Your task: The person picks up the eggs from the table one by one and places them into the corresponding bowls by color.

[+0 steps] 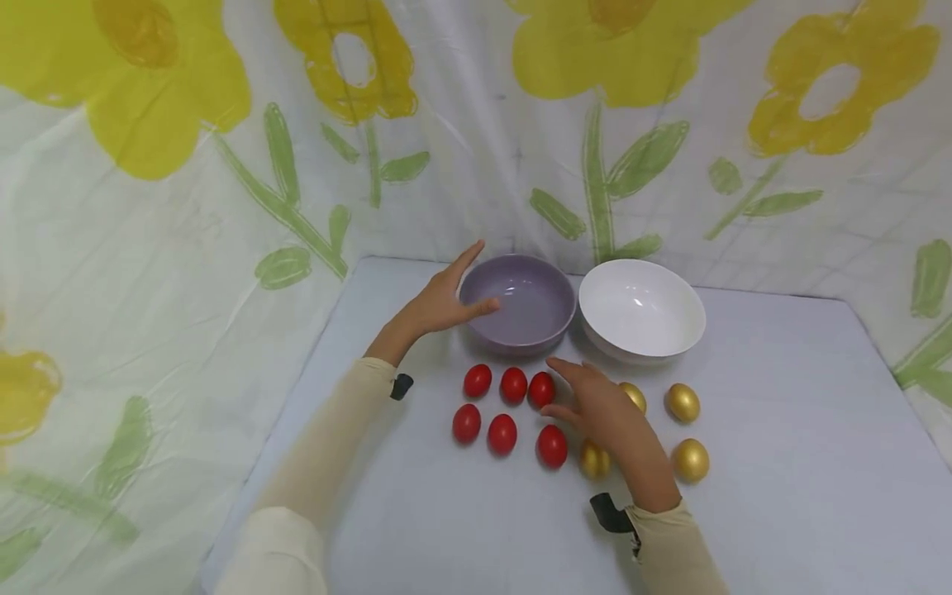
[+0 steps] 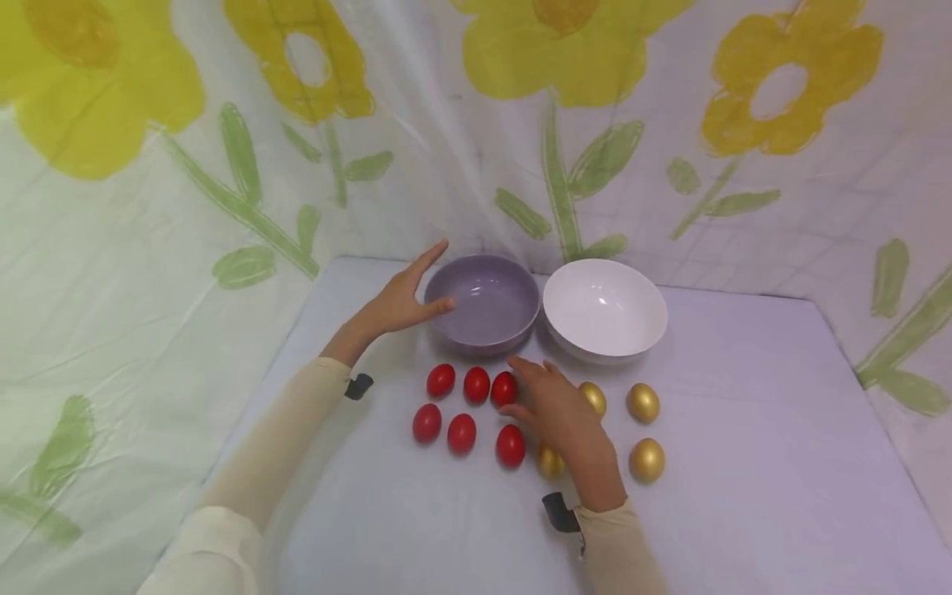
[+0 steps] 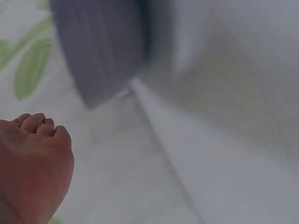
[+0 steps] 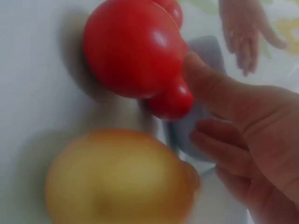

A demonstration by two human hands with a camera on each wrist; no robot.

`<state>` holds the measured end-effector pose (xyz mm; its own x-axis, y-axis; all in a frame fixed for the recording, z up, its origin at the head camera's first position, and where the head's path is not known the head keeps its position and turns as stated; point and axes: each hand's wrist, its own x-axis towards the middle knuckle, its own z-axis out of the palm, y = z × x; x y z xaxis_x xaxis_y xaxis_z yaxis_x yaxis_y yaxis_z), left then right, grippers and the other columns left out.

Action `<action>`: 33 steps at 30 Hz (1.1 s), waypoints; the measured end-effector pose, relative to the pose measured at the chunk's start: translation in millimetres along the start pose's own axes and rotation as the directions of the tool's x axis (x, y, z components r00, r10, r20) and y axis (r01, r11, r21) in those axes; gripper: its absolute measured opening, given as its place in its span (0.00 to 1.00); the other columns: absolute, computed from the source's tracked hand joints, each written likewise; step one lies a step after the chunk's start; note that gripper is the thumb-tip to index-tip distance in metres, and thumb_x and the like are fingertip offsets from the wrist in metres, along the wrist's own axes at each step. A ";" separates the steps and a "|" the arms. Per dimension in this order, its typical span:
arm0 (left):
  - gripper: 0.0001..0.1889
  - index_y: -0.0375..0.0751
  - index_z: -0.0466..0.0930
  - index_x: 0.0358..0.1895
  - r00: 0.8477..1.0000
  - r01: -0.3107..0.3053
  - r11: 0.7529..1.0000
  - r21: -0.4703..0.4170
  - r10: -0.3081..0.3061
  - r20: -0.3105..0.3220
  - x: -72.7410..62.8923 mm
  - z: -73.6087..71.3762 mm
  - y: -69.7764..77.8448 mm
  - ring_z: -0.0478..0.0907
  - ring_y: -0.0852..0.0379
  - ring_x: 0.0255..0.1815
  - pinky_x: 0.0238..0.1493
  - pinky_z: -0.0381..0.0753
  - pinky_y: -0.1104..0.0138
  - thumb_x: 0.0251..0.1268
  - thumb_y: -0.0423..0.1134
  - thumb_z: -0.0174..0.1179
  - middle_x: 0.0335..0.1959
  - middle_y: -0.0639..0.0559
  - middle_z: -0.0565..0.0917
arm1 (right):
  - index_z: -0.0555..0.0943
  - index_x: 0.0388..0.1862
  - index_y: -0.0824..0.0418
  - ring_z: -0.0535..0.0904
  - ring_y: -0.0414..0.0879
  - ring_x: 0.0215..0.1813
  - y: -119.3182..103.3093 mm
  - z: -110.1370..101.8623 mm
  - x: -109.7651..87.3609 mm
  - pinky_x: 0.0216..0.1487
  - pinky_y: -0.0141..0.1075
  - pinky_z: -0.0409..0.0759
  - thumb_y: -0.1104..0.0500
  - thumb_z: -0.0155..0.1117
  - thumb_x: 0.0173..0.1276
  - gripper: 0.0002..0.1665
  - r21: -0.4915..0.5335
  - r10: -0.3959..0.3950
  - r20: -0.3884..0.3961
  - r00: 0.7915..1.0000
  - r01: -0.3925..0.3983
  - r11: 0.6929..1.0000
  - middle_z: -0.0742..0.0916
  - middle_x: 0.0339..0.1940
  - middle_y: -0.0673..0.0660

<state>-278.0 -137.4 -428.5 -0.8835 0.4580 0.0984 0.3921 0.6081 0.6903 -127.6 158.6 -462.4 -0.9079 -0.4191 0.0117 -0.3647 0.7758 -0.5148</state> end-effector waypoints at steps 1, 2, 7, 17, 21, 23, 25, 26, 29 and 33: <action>0.60 0.63 0.37 0.88 1.000 0.011 1.000 -0.004 -0.011 0.023 4.3 1.0 -6.3 0.51 0.49 0.87 0.80 0.59 0.42 0.63 0.69 0.69 0.88 0.64 0.47 | 0.73 0.78 0.62 0.74 0.63 0.75 1.0 1.5 1.4 0.78 0.60 0.65 0.48 0.80 0.66 0.46 -0.012 -0.005 0.001 1.000 0.005 1.000 0.82 0.72 0.60; 0.61 0.63 0.35 0.88 0.999 0.022 1.000 -0.006 -0.022 0.049 8.3 2.1 -12.7 0.51 0.48 0.87 0.80 0.59 0.42 0.62 0.66 0.70 0.88 0.62 0.46 | 0.74 0.77 0.63 0.75 0.62 0.75 1.1 2.3 2.6 0.79 0.59 0.62 0.48 0.81 0.66 0.46 -0.019 -0.003 0.004 1.000 0.004 1.000 0.82 0.72 0.60; 0.72 0.53 0.24 0.87 0.985 0.033 0.999 -0.025 -0.028 0.170 19.1 7.2 -36.6 0.43 0.47 0.88 0.82 0.55 0.46 0.56 0.55 0.79 0.89 0.55 0.35 | 0.77 0.74 0.62 0.82 0.54 0.68 -1.4 6.7 7.1 0.83 0.55 0.55 0.49 0.81 0.65 0.43 -0.052 0.007 0.018 1.000 -0.006 0.999 0.87 0.65 0.58; 0.86 0.57 0.19 0.85 0.979 -0.018 0.999 0.028 0.012 0.202 19.1 7.4 -52.9 0.45 0.47 0.88 0.80 0.60 0.47 0.36 0.69 0.85 0.89 0.49 0.37 | 0.79 0.74 0.54 0.66 0.68 0.80 -5.9 15.3 11.2 0.71 0.58 0.75 0.48 0.78 0.69 0.37 -0.057 0.101 0.043 0.994 -0.098 0.994 0.89 0.61 0.57; 0.83 0.49 0.29 0.87 0.978 -0.026 0.999 0.038 0.018 0.206 21.0 10.0 -53.2 0.54 0.47 0.84 0.78 0.65 0.46 0.35 0.72 0.83 0.87 0.46 0.46 | 0.80 0.72 0.54 0.77 0.64 0.71 -5.8 13.5 12.4 0.66 0.55 0.80 0.47 0.79 0.67 0.36 -0.054 0.072 0.017 0.997 -0.071 0.996 0.90 0.57 0.57; 0.82 0.45 0.31 0.87 0.978 -0.023 1.000 0.022 0.018 0.209 21.7 12.1 -54.8 0.57 0.47 0.81 0.76 0.67 0.46 0.37 0.70 0.84 0.85 0.46 0.48 | 0.80 0.71 0.53 0.82 0.59 0.65 -6.2 9.2 11.6 0.63 0.52 0.82 0.47 0.79 0.67 0.35 -0.033 0.045 -0.002 0.999 -0.045 0.998 0.90 0.57 0.56; 0.81 0.44 0.31 0.87 0.977 -0.017 1.000 0.004 0.015 0.213 22.1 14.5 -56.8 0.58 0.47 0.80 0.76 0.68 0.47 0.38 0.68 0.84 0.85 0.46 0.48 | 0.80 0.72 0.51 0.85 0.54 0.61 -9.9 0.0 10.2 0.59 0.51 0.85 0.46 0.79 0.67 0.36 0.011 0.036 -0.013 0.999 -0.036 0.999 0.89 0.59 0.54; 0.81 0.44 0.31 0.87 0.976 -0.016 1.000 -0.006 0.017 0.215 22.2 15.5 -57.6 0.57 0.47 0.80 0.76 0.68 0.47 0.39 0.67 0.84 0.85 0.46 0.48 | 0.80 0.72 0.49 0.85 0.53 0.61 -12.2 -5.9 10.1 0.59 0.50 0.85 0.45 0.79 0.68 0.36 0.041 0.024 -0.017 1.000 -0.023 0.999 0.89 0.60 0.52; 0.81 0.44 0.30 0.87 0.976 -0.032 0.999 -0.021 0.036 0.214 23.9 18.2 -59.7 0.56 0.47 0.81 0.76 0.68 0.47 0.39 0.65 0.85 0.86 0.46 0.47 | 0.79 0.73 0.49 0.85 0.52 0.65 -20.7 -26.4 14.4 0.60 0.50 0.85 0.46 0.79 0.68 0.36 0.121 -0.019 -0.063 0.998 0.027 0.992 0.88 0.64 0.51; 0.80 0.44 0.32 0.87 0.976 -0.063 0.998 -0.027 0.068 0.207 27.5 20.4 -58.5 0.58 0.48 0.79 0.74 0.70 0.48 0.39 0.64 0.85 0.84 0.47 0.50 | 0.80 0.71 0.55 0.88 0.55 0.60 -25.1 -44.3 39.5 0.58 0.49 0.86 0.50 0.79 0.69 0.34 0.144 -0.090 -0.191 0.977 0.118 0.983 0.89 0.62 0.54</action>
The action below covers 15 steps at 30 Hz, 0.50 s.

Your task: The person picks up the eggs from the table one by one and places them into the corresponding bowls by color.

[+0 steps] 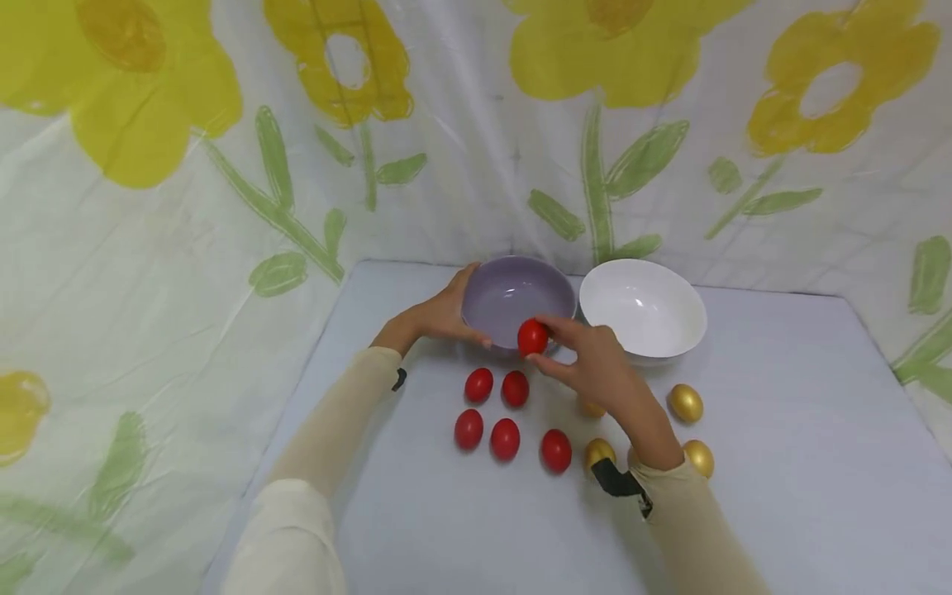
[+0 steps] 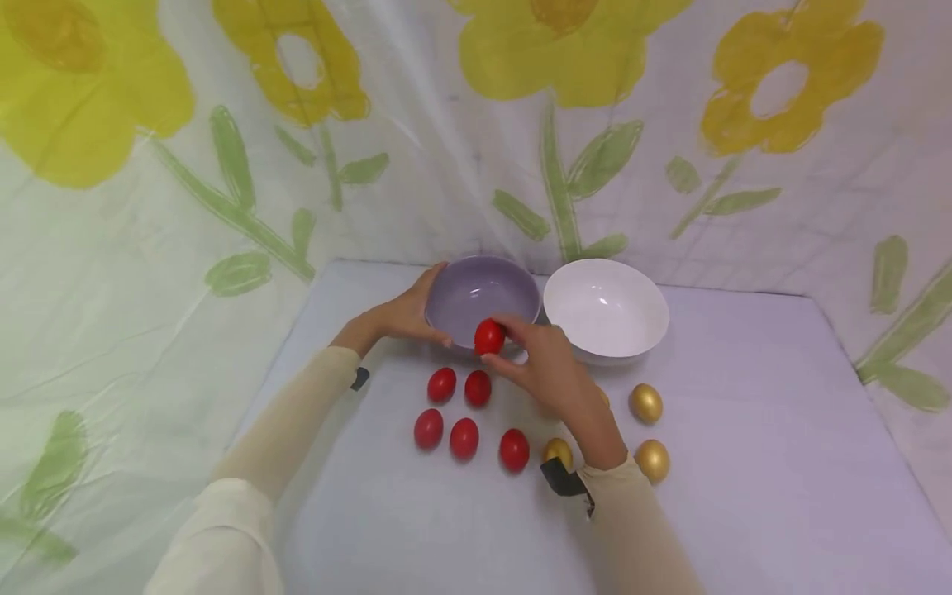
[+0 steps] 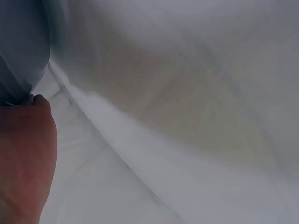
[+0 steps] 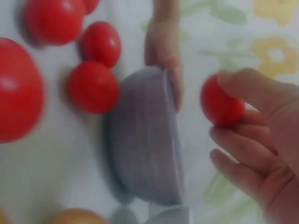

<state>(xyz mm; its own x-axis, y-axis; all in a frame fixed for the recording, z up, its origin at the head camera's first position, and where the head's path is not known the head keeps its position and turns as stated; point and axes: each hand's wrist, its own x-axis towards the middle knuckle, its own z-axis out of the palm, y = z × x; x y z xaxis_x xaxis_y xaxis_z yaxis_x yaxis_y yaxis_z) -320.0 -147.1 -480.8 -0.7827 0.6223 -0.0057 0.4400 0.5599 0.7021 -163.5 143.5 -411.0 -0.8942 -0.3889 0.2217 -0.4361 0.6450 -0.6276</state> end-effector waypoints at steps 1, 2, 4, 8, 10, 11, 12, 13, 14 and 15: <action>0.80 0.45 0.33 0.87 1.000 -0.005 1.000 -0.001 0.005 -0.005 0.4 -0.8 0.8 0.59 0.49 0.78 0.73 0.72 0.48 0.39 0.65 0.85 0.83 0.48 0.51 | 0.81 0.70 0.56 0.89 0.56 0.58 0.9 -0.6 9.7 0.57 0.49 0.86 0.51 0.79 0.69 0.33 0.002 -0.012 -0.029 0.999 0.012 1.000 0.89 0.61 0.55; 0.79 0.45 0.33 0.87 1.000 -0.010 1.000 -0.003 0.010 -0.007 1.0 -1.2 1.7 0.60 0.49 0.77 0.72 0.73 0.49 0.39 0.66 0.84 0.82 0.48 0.53 | 0.80 0.70 0.57 0.90 0.57 0.55 2.6 -0.6 20.0 0.55 0.49 0.87 0.52 0.79 0.69 0.33 -0.004 -0.022 -0.053 0.998 0.022 1.000 0.89 0.61 0.56; 0.79 0.48 0.33 0.87 1.000 -0.011 1.000 -0.008 0.011 -0.007 2.4 -1.6 3.4 0.61 0.50 0.76 0.71 0.75 0.50 0.40 0.67 0.83 0.82 0.50 0.53 | 0.80 0.70 0.59 0.90 0.59 0.53 7.8 1.1 40.6 0.54 0.49 0.88 0.54 0.79 0.69 0.33 -0.004 -0.035 -0.075 0.997 0.035 0.999 0.89 0.59 0.58; 0.79 0.51 0.30 0.87 1.000 0.014 1.000 -0.006 -0.014 0.005 3.0 -0.4 3.8 0.59 0.52 0.77 0.72 0.73 0.53 0.40 0.68 0.82 0.84 0.52 0.49 | 0.78 0.71 0.61 0.88 0.60 0.56 23.3 12.9 77.8 0.58 0.50 0.86 0.57 0.77 0.70 0.33 -0.031 -0.036 -0.038 0.999 0.035 0.999 0.88 0.59 0.60; 0.80 0.50 0.29 0.87 1.000 0.021 1.000 0.000 -0.021 0.008 1.9 -0.1 3.5 0.57 0.52 0.78 0.74 0.71 0.53 0.40 0.68 0.82 0.85 0.51 0.47 | 0.79 0.70 0.62 0.87 0.61 0.56 31.9 21.9 92.8 0.59 0.51 0.85 0.57 0.77 0.69 0.32 -0.064 -0.027 -0.009 1.000 0.026 0.998 0.88 0.59 0.61; 0.80 0.49 0.29 0.87 1.000 0.023 1.000 0.009 -0.023 0.011 1.0 -0.1 3.2 0.57 0.52 0.79 0.75 0.70 0.53 0.41 0.69 0.82 0.85 0.51 0.46 | 0.79 0.69 0.62 0.86 0.60 0.56 36.6 27.1 99.4 0.59 0.51 0.84 0.57 0.77 0.70 0.31 -0.090 -0.021 0.006 1.000 0.021 0.996 0.88 0.58 0.62; 0.80 0.48 0.29 0.87 1.000 0.024 1.000 0.016 -0.025 0.014 -0.3 -0.4 3.0 0.56 0.51 0.79 0.76 0.69 0.52 0.40 0.69 0.82 0.86 0.51 0.45 | 0.79 0.69 0.62 0.86 0.59 0.55 40.8 32.4 105.7 0.59 0.51 0.84 0.57 0.77 0.70 0.31 -0.115 -0.015 0.019 1.000 0.017 0.993 0.88 0.58 0.62; 0.80 0.48 0.29 0.87 1.000 0.025 0.999 0.025 -0.026 0.015 -1.6 -0.9 2.7 0.56 0.51 0.80 0.76 0.68 0.52 0.40 0.70 0.82 0.86 0.50 0.45 | 0.80 0.69 0.63 0.85 0.59 0.54 44.5 37.5 110.8 0.59 0.51 0.83 0.57 0.76 0.69 0.31 -0.133 -0.007 0.033 0.999 0.012 0.991 0.88 0.57 0.62; 0.81 0.46 0.29 0.87 0.999 0.028 0.999 0.036 -0.029 0.016 -3.2 -1.6 2.3 0.56 0.51 0.80 0.76 0.67 0.52 0.40 0.71 0.81 0.86 0.50 0.45 | 0.80 0.68 0.63 0.85 0.59 0.54 47.4 42.6 115.4 0.58 0.52 0.83 0.58 0.77 0.69 0.31 -0.138 -0.001 0.044 0.999 0.007 0.990 0.88 0.56 0.62; 0.81 0.46 0.29 0.87 0.999 0.031 0.999 0.044 -0.032 0.016 -4.9 -2.6 2.0 0.56 0.51 0.80 0.77 0.67 0.51 0.40 0.71 0.81 0.86 0.49 0.45 | 0.79 0.68 0.63 0.85 0.58 0.54 50.1 47.8 119.8 0.58 0.52 0.82 0.58 0.77 0.69 0.31 -0.142 0.003 0.059 0.998 0.005 0.990 0.88 0.56 0.62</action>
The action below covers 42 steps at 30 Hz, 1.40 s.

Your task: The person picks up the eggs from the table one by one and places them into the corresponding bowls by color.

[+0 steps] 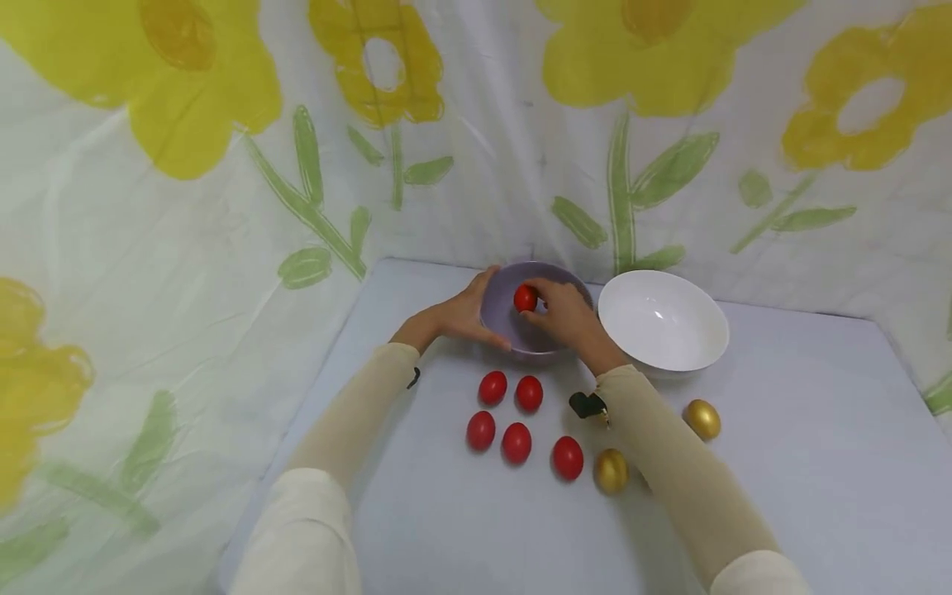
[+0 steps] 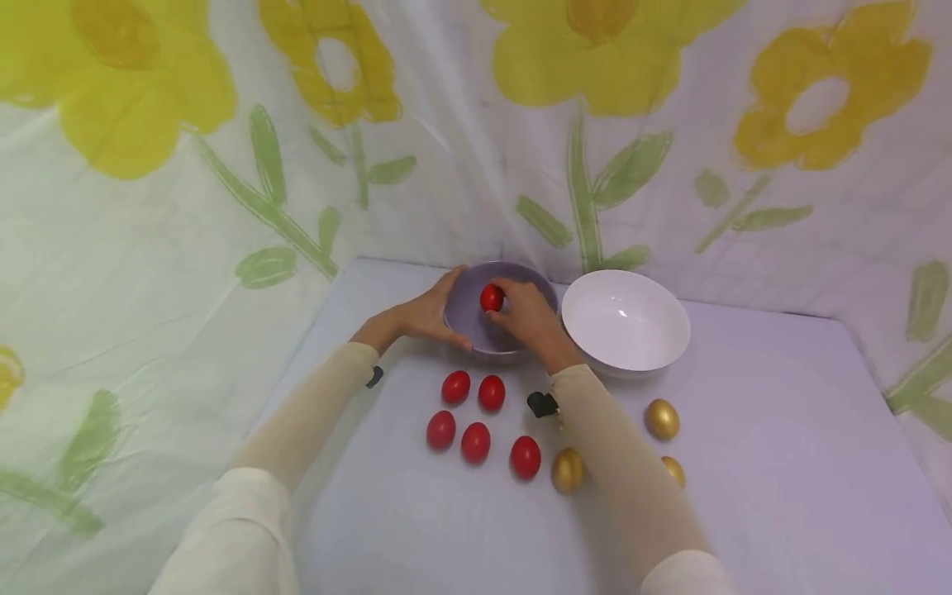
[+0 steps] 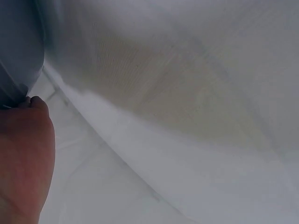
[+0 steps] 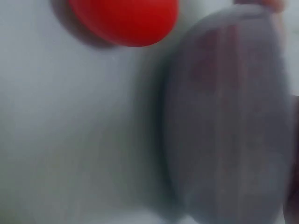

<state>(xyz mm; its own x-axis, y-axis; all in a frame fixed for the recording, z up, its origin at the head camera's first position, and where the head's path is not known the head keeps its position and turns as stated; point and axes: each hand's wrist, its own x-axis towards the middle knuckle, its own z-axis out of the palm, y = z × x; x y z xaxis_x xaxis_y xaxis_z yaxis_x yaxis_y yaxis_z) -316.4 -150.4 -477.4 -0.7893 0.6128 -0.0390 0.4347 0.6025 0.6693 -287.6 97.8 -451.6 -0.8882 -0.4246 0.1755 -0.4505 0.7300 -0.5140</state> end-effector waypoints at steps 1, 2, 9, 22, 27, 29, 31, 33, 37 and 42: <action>0.81 0.46 0.29 0.87 1.000 0.004 1.000 0.007 -0.004 0.000 -0.6 0.1 -0.3 0.56 0.51 0.80 0.77 0.67 0.52 0.39 0.72 0.81 0.86 0.49 0.46 | 0.79 0.69 0.63 0.84 0.58 0.55 2.3 4.4 3.4 0.59 0.51 0.82 0.57 0.76 0.70 0.31 -0.002 0.002 0.016 1.000 -0.002 1.000 0.88 0.57 0.62; 0.82 0.46 0.28 0.87 1.000 0.005 1.000 0.012 -0.006 0.003 -0.5 0.5 -0.2 0.55 0.51 0.80 0.77 0.66 0.52 0.39 0.72 0.81 0.86 0.49 0.46 | 0.79 0.69 0.64 0.84 0.57 0.56 4.6 7.9 5.6 0.60 0.51 0.81 0.57 0.76 0.70 0.31 -0.002 0.004 0.028 1.000 -0.004 1.000 0.88 0.57 0.62; 0.81 0.44 0.29 0.86 0.999 -0.019 1.000 0.019 0.019 0.031 3.8 3.6 4.0 0.55 0.51 0.81 0.79 0.64 0.52 0.40 0.72 0.81 0.85 0.47 0.47 | 0.78 0.70 0.65 0.83 0.58 0.60 9.9 16.1 8.3 0.65 0.51 0.79 0.57 0.76 0.70 0.32 -0.045 0.032 0.079 0.996 -0.028 0.999 0.87 0.59 0.63; 0.82 0.46 0.28 0.86 0.999 0.002 1.000 0.024 -0.003 0.041 8.3 2.9 8.6 0.56 0.51 0.80 0.78 0.65 0.53 0.39 0.72 0.81 0.85 0.47 0.47 | 0.75 0.72 0.65 0.84 0.59 0.61 7.0 8.9 2.6 0.66 0.52 0.79 0.56 0.75 0.72 0.34 -0.074 0.072 0.095 0.993 -0.065 0.995 0.86 0.61 0.64; 0.82 0.45 0.27 0.86 0.998 0.010 0.999 0.030 -0.012 0.054 7.1 1.6 10.3 0.55 0.50 0.81 0.79 0.64 0.52 0.39 0.71 0.81 0.86 0.47 0.45 | 0.74 0.74 0.64 0.83 0.59 0.62 -2.9 -5.1 -4.3 0.66 0.54 0.80 0.55 0.73 0.74 0.34 -0.032 0.082 0.046 0.996 -0.080 0.996 0.86 0.63 0.64; 0.82 0.45 0.28 0.86 0.998 0.007 1.000 0.028 -0.008 0.056 9.5 1.5 12.3 0.55 0.50 0.81 0.79 0.64 0.51 0.39 0.72 0.81 0.85 0.47 0.46 | 0.73 0.76 0.63 0.82 0.59 0.66 -8.3 -18.8 -11.6 0.69 0.54 0.78 0.55 0.71 0.75 0.35 0.023 0.093 0.010 0.996 -0.093 0.995 0.84 0.67 0.64; 0.82 0.46 0.28 0.87 0.998 0.001 1.000 0.016 -0.002 0.056 11.4 1.2 13.9 0.56 0.50 0.80 0.77 0.66 0.50 0.39 0.72 0.81 0.85 0.48 0.47 | 0.71 0.78 0.61 0.79 0.58 0.71 -15.4 -33.8 -21.7 0.71 0.54 0.76 0.54 0.71 0.76 0.37 0.074 0.104 -0.028 0.994 -0.102 0.992 0.82 0.71 0.62; 0.81 0.47 0.29 0.87 0.999 -0.004 1.000 0.001 0.004 0.054 12.0 0.5 13.3 0.56 0.51 0.79 0.77 0.67 0.50 0.39 0.73 0.81 0.84 0.49 0.48 | 0.71 0.79 0.60 0.78 0.56 0.73 -23.3 -48.0 -33.6 0.72 0.53 0.75 0.53 0.72 0.76 0.37 0.113 0.095 -0.069 0.993 -0.087 0.990 0.82 0.72 0.60; 0.80 0.48 0.31 0.87 0.999 -0.008 1.000 -0.018 0.009 0.042 10.3 -3.2 8.3 0.58 0.54 0.77 0.73 0.71 0.52 0.39 0.72 0.81 0.82 0.53 0.51 | 0.73 0.78 0.53 0.77 0.50 0.74 -43.2 -70.3 -64.4 0.73 0.50 0.75 0.48 0.72 0.75 0.37 0.146 0.075 -0.135 0.988 -0.055 0.988 0.83 0.71 0.54; 0.80 0.47 0.32 0.87 1.000 0.013 1.000 0.004 -0.013 0.021 8.5 -10.1 3.1 0.57 0.52 0.77 0.72 0.73 0.49 0.38 0.73 0.81 0.83 0.52 0.51 | 0.72 0.80 0.49 0.79 0.52 0.72 -62.8 -83.7 -108.4 0.70 0.52 0.77 0.47 0.73 0.74 0.38 0.147 0.031 -0.174 0.984 -0.005 0.989 0.83 0.72 0.53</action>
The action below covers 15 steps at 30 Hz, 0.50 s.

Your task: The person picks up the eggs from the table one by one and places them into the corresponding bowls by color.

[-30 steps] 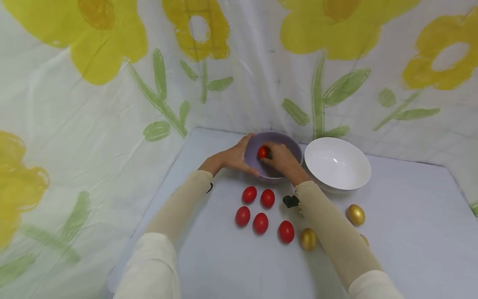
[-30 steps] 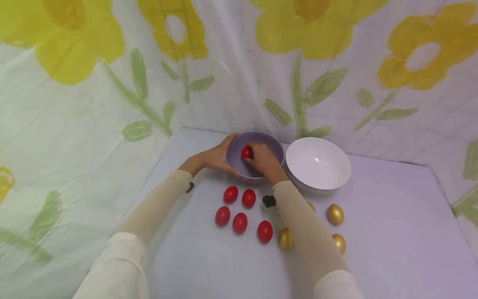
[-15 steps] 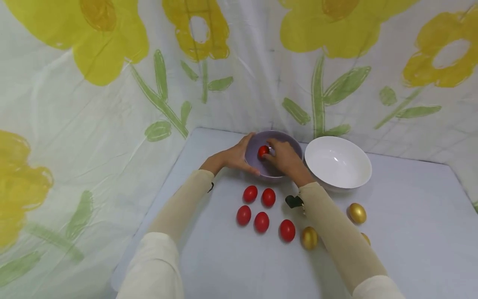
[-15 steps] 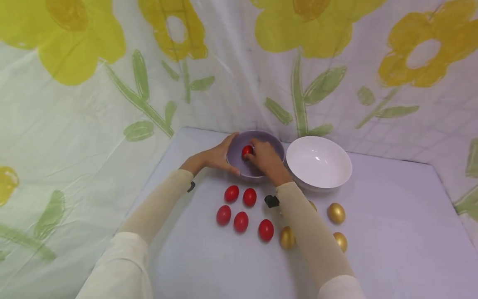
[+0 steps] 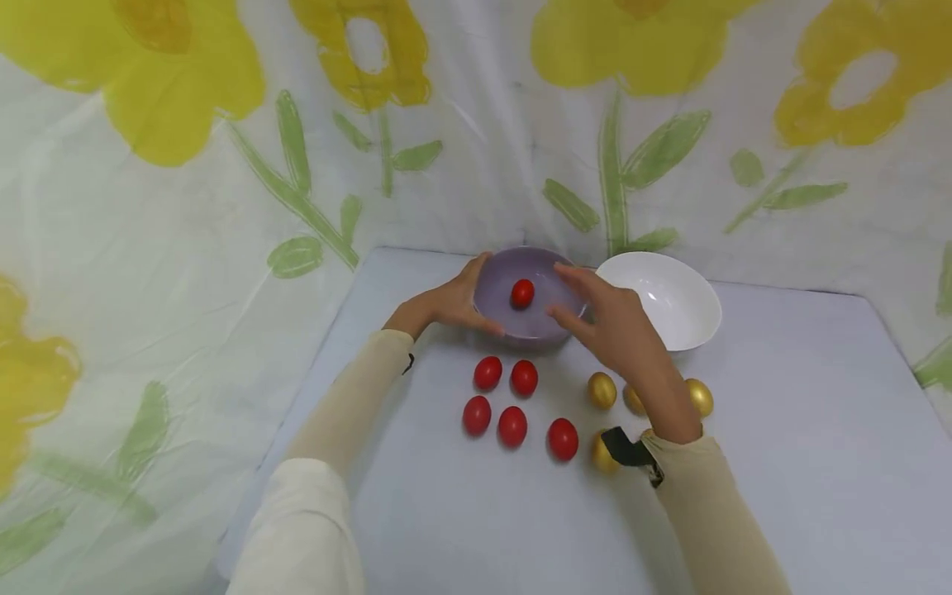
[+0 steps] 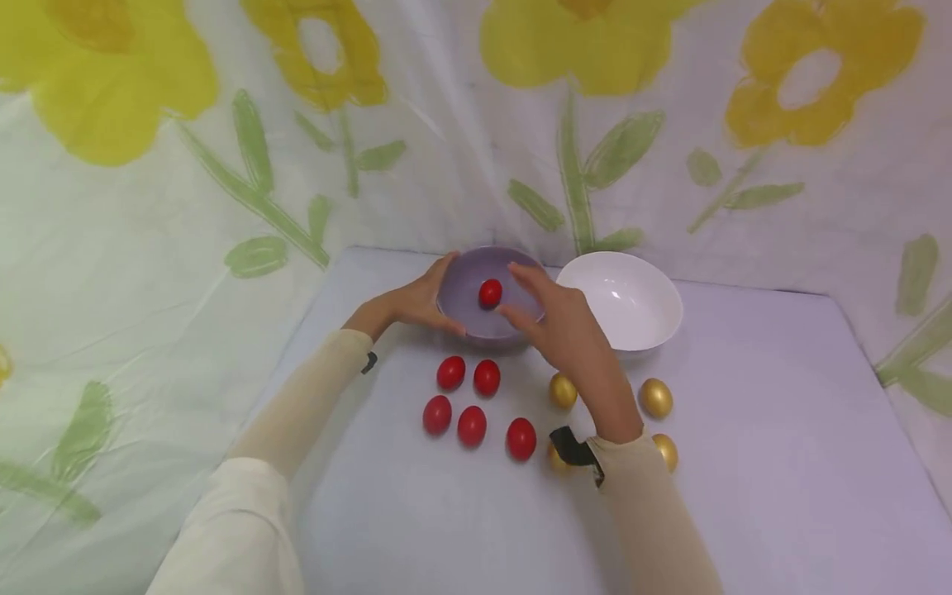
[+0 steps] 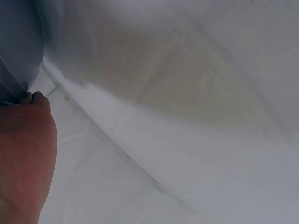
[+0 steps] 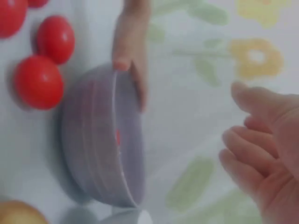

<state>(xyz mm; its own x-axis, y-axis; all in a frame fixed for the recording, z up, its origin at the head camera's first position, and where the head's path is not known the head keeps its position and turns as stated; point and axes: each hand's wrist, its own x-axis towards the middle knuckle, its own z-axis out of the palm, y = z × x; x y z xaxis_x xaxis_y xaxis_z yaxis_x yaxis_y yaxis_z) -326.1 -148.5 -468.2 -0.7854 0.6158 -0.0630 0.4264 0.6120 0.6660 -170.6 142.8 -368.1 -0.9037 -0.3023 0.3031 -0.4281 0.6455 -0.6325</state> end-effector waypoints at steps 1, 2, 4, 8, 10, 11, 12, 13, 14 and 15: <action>0.80 0.48 0.32 0.87 1.000 0.007 1.000 0.004 -0.007 -0.003 0.2 -0.9 -0.7 0.57 0.52 0.78 0.73 0.72 0.49 0.37 0.74 0.80 0.83 0.52 0.51 | 0.73 0.80 0.49 0.80 0.53 0.72 -1.2 -1.2 -8.4 0.70 0.52 0.77 0.47 0.74 0.73 0.39 -0.001 -0.014 0.002 1.000 0.014 1.000 0.83 0.72 0.54; 0.80 0.48 0.32 0.87 1.000 0.011 1.000 0.007 -0.011 -0.007 0.2 -1.9 -1.1 0.57 0.51 0.78 0.73 0.72 0.49 0.37 0.74 0.81 0.83 0.52 0.51 | 0.73 0.80 0.49 0.80 0.53 0.71 -1.2 -1.4 -17.0 0.69 0.52 0.78 0.47 0.75 0.72 0.40 -0.003 -0.028 0.008 1.000 0.028 1.000 0.83 0.72 0.54; 0.80 0.49 0.32 0.86 1.000 0.015 1.000 0.009 -0.015 -0.010 0.3 -3.1 -1.7 0.57 0.51 0.78 0.74 0.71 0.48 0.37 0.73 0.81 0.83 0.51 0.51 | 0.72 0.80 0.50 0.79 0.52 0.73 -0.9 -0.3 -35.0 0.70 0.51 0.78 0.45 0.76 0.71 0.42 0.010 -0.035 0.040 0.999 0.034 0.999 0.82 0.73 0.53; 0.80 0.46 0.32 0.86 1.000 0.013 1.000 0.001 -0.013 -0.008 1.1 -3.9 -0.1 0.56 0.48 0.79 0.75 0.70 0.46 0.39 0.70 0.82 0.83 0.49 0.50 | 0.70 0.82 0.50 0.78 0.51 0.73 2.9 7.6 -64.9 0.70 0.51 0.77 0.43 0.78 0.68 0.47 0.029 -0.012 0.132 0.991 0.008 1.000 0.78 0.77 0.51; 0.80 0.48 0.31 0.87 1.000 0.024 1.000 -0.004 -0.024 -0.001 1.2 -3.5 1.1 0.56 0.48 0.80 0.75 0.69 0.46 0.39 0.70 0.82 0.84 0.49 0.49 | 0.69 0.83 0.48 0.78 0.51 0.73 4.1 12.5 -78.1 0.70 0.52 0.77 0.42 0.79 0.67 0.49 0.016 0.029 0.186 0.982 -0.033 0.999 0.77 0.78 0.50; 0.80 0.48 0.31 0.87 1.000 0.027 1.000 -0.006 -0.027 0.003 1.3 -3.1 1.8 0.56 0.48 0.80 0.75 0.69 0.46 0.39 0.71 0.81 0.84 0.49 0.49 | 0.68 0.83 0.48 0.80 0.52 0.71 4.9 15.3 -84.1 0.69 0.51 0.78 0.42 0.79 0.66 0.50 0.006 0.049 0.211 0.976 -0.051 0.999 0.78 0.77 0.51; 0.80 0.48 0.30 0.87 0.999 0.032 0.999 -0.007 -0.032 0.006 1.2 -2.6 2.8 0.56 0.48 0.80 0.75 0.69 0.46 0.38 0.72 0.81 0.84 0.49 0.48 | 0.68 0.83 0.48 0.79 0.53 0.71 5.5 17.9 -89.7 0.68 0.51 0.79 0.43 0.80 0.66 0.50 -0.008 0.064 0.231 0.971 -0.064 0.998 0.79 0.76 0.52; 0.81 0.49 0.30 0.87 0.999 0.037 0.999 -0.006 -0.037 0.010 1.4 -2.2 3.5 0.55 0.48 0.80 0.75 0.69 0.46 0.38 0.72 0.81 0.84 0.49 0.48 | 0.68 0.83 0.48 0.84 0.51 0.64 5.6 20.2 -95.3 0.64 0.49 0.82 0.43 0.80 0.65 0.50 -0.031 0.090 0.255 0.963 -0.084 0.996 0.80 0.74 0.52; 0.81 0.49 0.30 0.87 0.999 0.039 0.999 -0.005 -0.039 0.013 1.8 -1.7 4.1 0.55 0.48 0.80 0.75 0.69 0.46 0.38 0.73 0.81 0.84 0.49 0.48 | 0.68 0.83 0.48 0.87 0.48 0.54 5.8 22.4 -100.4 0.59 0.46 0.85 0.42 0.80 0.65 0.50 -0.059 0.117 0.274 0.954 -0.104 0.993 0.82 0.71 0.53; 0.81 0.49 0.30 0.87 0.999 0.041 0.999 -0.004 -0.041 0.013 1.5 -1.8 4.3 0.55 0.47 0.80 0.75 0.69 0.45 0.37 0.73 0.81 0.85 0.49 0.48 | 0.69 0.82 0.49 0.87 0.46 0.45 5.6 24.6 -104.2 0.53 0.42 0.86 0.43 0.80 0.65 0.50 -0.084 0.132 0.289 0.948 -0.112 0.990 0.85 0.65 0.53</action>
<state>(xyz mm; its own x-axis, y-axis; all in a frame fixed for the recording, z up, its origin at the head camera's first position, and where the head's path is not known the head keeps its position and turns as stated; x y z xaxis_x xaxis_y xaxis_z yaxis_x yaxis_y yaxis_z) -326.2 -145.9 -464.1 -0.7962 0.5967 -0.1002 0.3920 0.6348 0.6658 -79.0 160.7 -420.7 -0.9147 -0.4042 -0.0020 -0.3222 0.7319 -0.6004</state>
